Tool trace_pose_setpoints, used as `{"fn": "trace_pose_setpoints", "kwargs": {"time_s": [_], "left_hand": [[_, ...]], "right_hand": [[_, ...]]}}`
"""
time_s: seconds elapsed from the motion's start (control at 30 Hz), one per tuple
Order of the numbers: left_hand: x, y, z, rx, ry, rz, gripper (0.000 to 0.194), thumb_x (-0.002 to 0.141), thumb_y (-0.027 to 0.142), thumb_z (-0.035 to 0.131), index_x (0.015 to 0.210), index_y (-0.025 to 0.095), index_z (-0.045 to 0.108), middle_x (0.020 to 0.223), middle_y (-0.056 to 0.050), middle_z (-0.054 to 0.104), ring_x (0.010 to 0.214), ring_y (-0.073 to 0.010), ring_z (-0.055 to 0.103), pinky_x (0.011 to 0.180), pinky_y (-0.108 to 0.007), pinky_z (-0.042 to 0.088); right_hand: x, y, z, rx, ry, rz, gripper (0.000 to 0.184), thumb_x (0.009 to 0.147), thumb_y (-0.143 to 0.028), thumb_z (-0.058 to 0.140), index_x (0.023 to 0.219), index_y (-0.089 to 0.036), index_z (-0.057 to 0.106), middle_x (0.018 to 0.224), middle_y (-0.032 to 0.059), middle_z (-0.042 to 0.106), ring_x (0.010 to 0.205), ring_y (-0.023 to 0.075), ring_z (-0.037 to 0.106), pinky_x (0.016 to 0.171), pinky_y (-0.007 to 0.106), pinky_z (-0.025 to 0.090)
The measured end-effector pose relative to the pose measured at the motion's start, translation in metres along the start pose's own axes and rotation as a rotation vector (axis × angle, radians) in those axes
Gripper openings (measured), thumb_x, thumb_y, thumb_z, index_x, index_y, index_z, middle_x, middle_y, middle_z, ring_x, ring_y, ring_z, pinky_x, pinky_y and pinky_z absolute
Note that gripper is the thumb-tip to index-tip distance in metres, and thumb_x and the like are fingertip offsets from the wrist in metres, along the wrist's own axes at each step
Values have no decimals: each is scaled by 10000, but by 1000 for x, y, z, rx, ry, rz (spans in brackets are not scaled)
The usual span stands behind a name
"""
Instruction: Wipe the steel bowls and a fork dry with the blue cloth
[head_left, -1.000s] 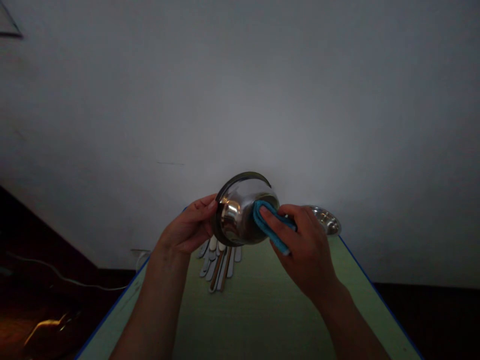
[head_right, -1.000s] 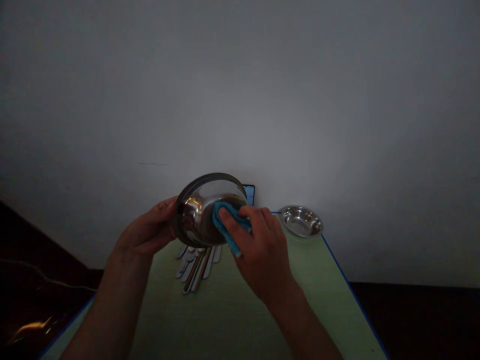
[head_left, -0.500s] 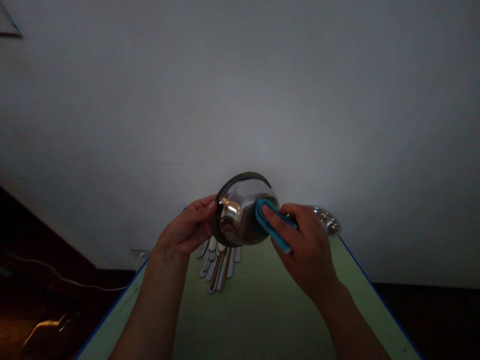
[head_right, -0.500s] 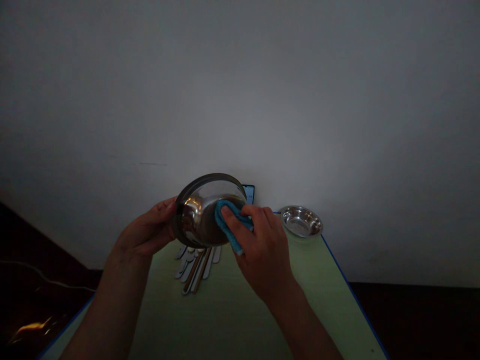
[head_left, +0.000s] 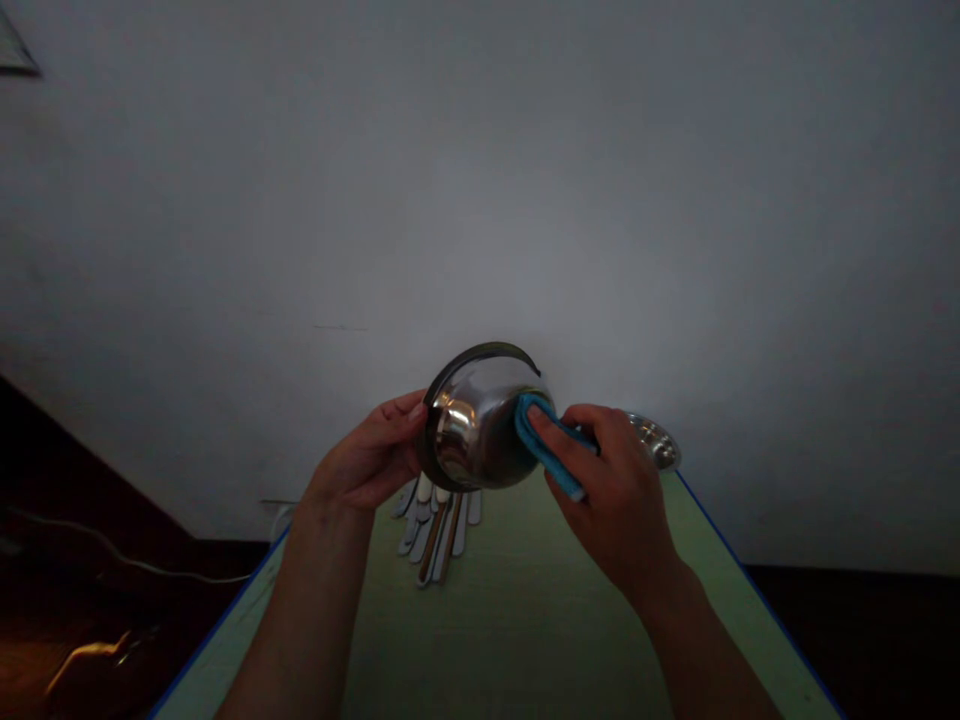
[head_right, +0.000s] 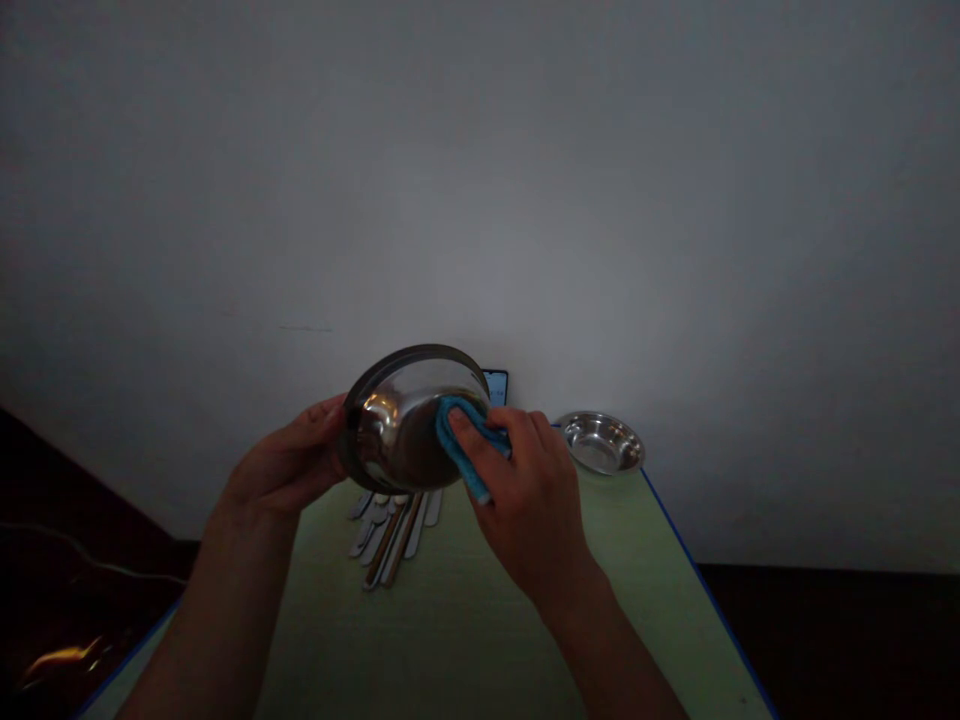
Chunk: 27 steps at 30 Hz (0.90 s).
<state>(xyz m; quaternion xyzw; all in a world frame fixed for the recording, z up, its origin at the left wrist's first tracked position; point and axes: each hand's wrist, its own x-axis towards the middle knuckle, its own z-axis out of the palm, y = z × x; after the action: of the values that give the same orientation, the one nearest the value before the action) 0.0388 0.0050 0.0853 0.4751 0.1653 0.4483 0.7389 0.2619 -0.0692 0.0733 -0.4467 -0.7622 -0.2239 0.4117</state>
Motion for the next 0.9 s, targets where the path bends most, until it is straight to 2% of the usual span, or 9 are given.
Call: {"fn": "trace_pose_setpoints", "kwargs": {"time_s": [0.2, 0.47, 0.9], "left_hand": [[0, -1, -1, -19, -38, 5, 243, 668, 237, 783, 882, 134, 732, 764, -46, 749, 640, -165, 698, 624, -218, 573], [0, -1, 0, -13, -2, 10, 265, 635, 254, 806, 854, 120, 738, 760, -47, 754, 633, -164, 696, 616, -227, 584], [0, -1, -3, -25, -30, 40, 245, 661, 231, 787, 873, 122, 729, 781, -42, 758, 647, -163, 700, 627, -223, 585]], "right_hand": [[-1, 2, 2, 7, 13, 20, 478, 820, -93, 513, 1277, -233, 530, 1002, 93, 530, 871, 212, 481, 727, 385, 454], [-2, 6, 1, 26, 17, 26, 440, 817, -105, 540, 1249, -182, 559, 995, 102, 530, 871, 213, 482, 732, 385, 460], [-2, 10, 3, 21, 3, 49, 441, 808, -115, 553, 1246, -164, 569, 980, 100, 527, 853, 211, 480, 719, 369, 445]]}}
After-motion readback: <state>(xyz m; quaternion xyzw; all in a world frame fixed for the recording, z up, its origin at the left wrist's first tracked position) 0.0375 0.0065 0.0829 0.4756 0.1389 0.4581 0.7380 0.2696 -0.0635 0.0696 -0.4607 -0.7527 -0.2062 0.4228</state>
